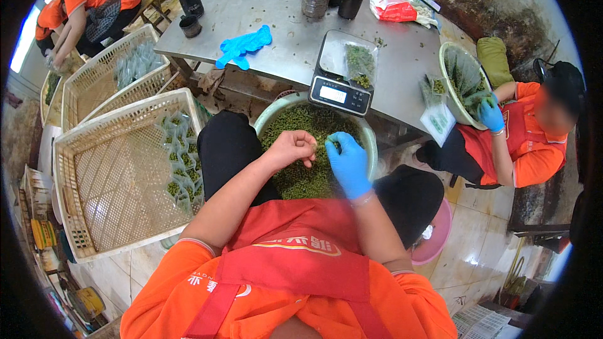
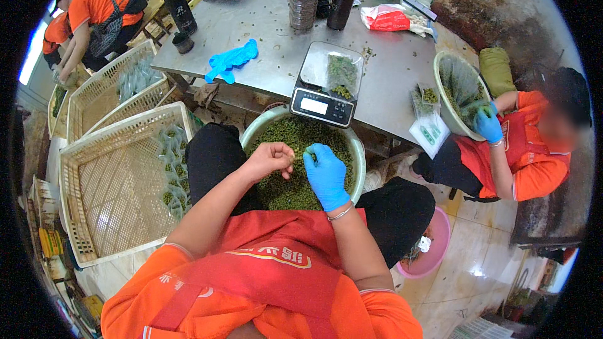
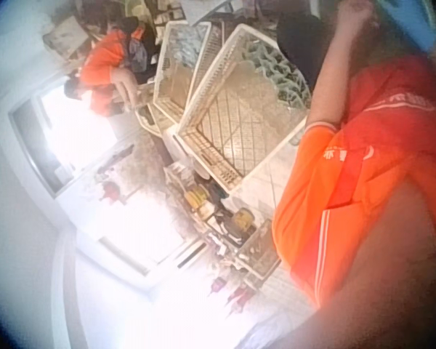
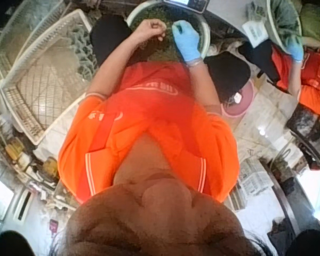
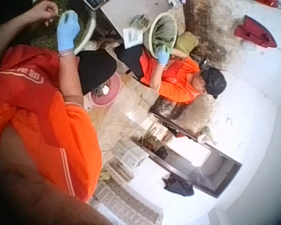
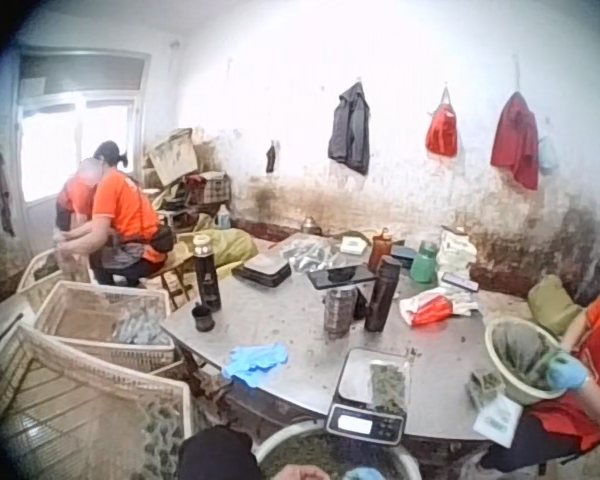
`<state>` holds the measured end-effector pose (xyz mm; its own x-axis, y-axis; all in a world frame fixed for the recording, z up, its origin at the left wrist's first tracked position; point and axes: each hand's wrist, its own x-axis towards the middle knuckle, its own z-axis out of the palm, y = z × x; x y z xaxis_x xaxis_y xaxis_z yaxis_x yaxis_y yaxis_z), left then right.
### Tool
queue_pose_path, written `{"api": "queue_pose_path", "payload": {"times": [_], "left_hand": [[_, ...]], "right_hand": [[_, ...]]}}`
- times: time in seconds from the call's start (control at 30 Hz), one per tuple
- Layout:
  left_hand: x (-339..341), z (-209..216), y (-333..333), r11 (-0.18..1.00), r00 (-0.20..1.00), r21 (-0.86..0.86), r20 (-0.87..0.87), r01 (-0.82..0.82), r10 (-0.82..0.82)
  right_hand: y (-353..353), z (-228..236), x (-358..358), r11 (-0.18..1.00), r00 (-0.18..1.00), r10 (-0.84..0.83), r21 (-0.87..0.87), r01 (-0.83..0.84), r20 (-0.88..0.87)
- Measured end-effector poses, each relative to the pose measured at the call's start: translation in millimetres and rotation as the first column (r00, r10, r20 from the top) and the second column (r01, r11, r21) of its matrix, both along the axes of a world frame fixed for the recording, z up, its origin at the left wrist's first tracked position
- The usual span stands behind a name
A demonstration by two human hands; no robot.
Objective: The person scoops green tea leaves from a bowl into small plastic bags, weighs each bag on a digital scale, and places the filled bags into a basket. The process is repeated continuously with consistent hand movements.
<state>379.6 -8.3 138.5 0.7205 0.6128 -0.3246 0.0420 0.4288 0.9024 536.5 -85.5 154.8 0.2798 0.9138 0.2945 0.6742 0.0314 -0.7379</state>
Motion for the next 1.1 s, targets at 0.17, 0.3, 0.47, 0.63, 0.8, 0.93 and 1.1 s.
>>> {"api": "queue_pose_path", "payload": {"times": [0.17,0.3,0.47,0.63,0.8,0.93,1.1], "left_hand": [[-3,-2,-4,0.999,0.996,0.022,0.079,-0.035,0.033],[-3,-3,-4,0.997,0.996,0.020,0.037,-0.079,0.078],[1,-7,-7,0.997,1.000,0.070,0.011,0.023,-0.024],[2,-7,-12,0.997,0.999,0.071,-0.003,0.041,-0.041],[3,-8,-10,0.998,0.999,0.046,-0.018,0.031,-0.030],[1,-9,-11,0.997,0.999,0.055,-0.029,0.048,-0.046],[0,-12,-10,0.997,0.998,0.049,-0.014,0.054,-0.054]], "right_hand": [[10,-12,10,0.982,0.979,-0.175,-0.085,0.167,-0.104],[8,2,25,0.994,0.731,-0.070,-0.106,-0.003,-0.679],[8,13,30,0.993,0.567,-0.119,-0.100,0.065,-0.815],[26,17,51,0.977,0.159,-0.180,-0.158,0.142,-0.971],[75,12,49,0.971,-0.105,-0.074,-0.096,0.217,-0.992],[100,22,35,0.968,0.460,-0.112,0.008,0.251,-0.881],[89,22,51,0.972,0.688,-0.233,-0.136,0.193,-0.687]]}}
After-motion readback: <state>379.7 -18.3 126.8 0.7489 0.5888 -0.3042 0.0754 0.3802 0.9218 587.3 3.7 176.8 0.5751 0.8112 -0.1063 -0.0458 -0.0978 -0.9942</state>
